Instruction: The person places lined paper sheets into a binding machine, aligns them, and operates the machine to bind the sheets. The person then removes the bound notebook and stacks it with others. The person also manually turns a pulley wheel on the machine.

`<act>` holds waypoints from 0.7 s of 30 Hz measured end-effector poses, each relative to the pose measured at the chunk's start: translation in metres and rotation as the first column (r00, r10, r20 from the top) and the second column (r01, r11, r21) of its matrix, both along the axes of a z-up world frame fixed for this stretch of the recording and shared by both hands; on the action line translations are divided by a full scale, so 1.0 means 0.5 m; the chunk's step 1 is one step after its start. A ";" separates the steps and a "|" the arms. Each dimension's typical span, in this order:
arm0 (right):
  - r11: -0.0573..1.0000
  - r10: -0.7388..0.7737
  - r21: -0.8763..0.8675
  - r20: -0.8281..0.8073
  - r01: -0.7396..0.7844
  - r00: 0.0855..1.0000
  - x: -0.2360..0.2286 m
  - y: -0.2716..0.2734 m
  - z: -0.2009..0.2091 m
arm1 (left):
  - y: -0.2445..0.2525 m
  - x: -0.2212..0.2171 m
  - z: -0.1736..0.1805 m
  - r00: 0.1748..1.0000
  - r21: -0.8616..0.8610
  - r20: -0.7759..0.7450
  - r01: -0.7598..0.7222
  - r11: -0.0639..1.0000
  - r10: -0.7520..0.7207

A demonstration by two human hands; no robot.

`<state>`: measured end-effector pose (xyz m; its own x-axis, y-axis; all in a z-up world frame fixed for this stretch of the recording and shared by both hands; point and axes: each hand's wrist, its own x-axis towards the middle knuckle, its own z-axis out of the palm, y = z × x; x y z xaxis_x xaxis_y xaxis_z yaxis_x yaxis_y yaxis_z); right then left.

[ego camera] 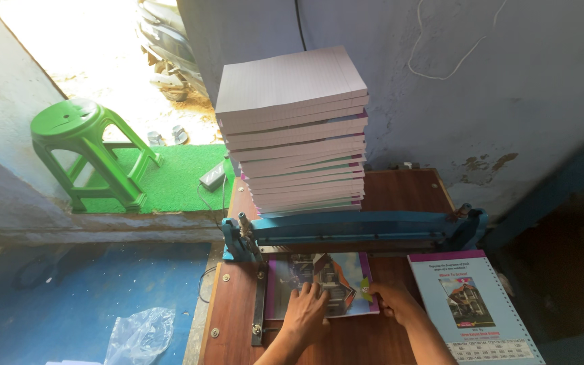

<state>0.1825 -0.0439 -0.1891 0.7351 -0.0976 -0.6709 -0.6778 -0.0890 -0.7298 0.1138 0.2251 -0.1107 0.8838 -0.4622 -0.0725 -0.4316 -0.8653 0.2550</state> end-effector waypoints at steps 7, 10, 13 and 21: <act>0.991 -0.077 0.102 -0.082 0.085 0.994 -0.036 -0.010 0.013 | 0.010 -0.030 -0.016 0.983 -0.055 0.145 0.125 0.991 -0.116; 0.968 -0.138 0.197 -0.112 0.158 0.984 -0.060 -0.014 0.015 | 0.003 -0.035 -0.044 0.949 0.003 0.268 0.169 0.986 -0.164; 0.926 -0.181 0.309 -0.135 0.215 0.974 -0.085 -0.018 0.014 | 0.003 -0.042 -0.067 0.935 0.117 0.297 0.166 0.979 -0.194; 0.880 -0.227 0.401 -0.117 0.255 0.967 -0.125 -0.017 0.034 | 0.003 -0.043 -0.095 0.926 0.132 0.329 0.149 0.980 -0.185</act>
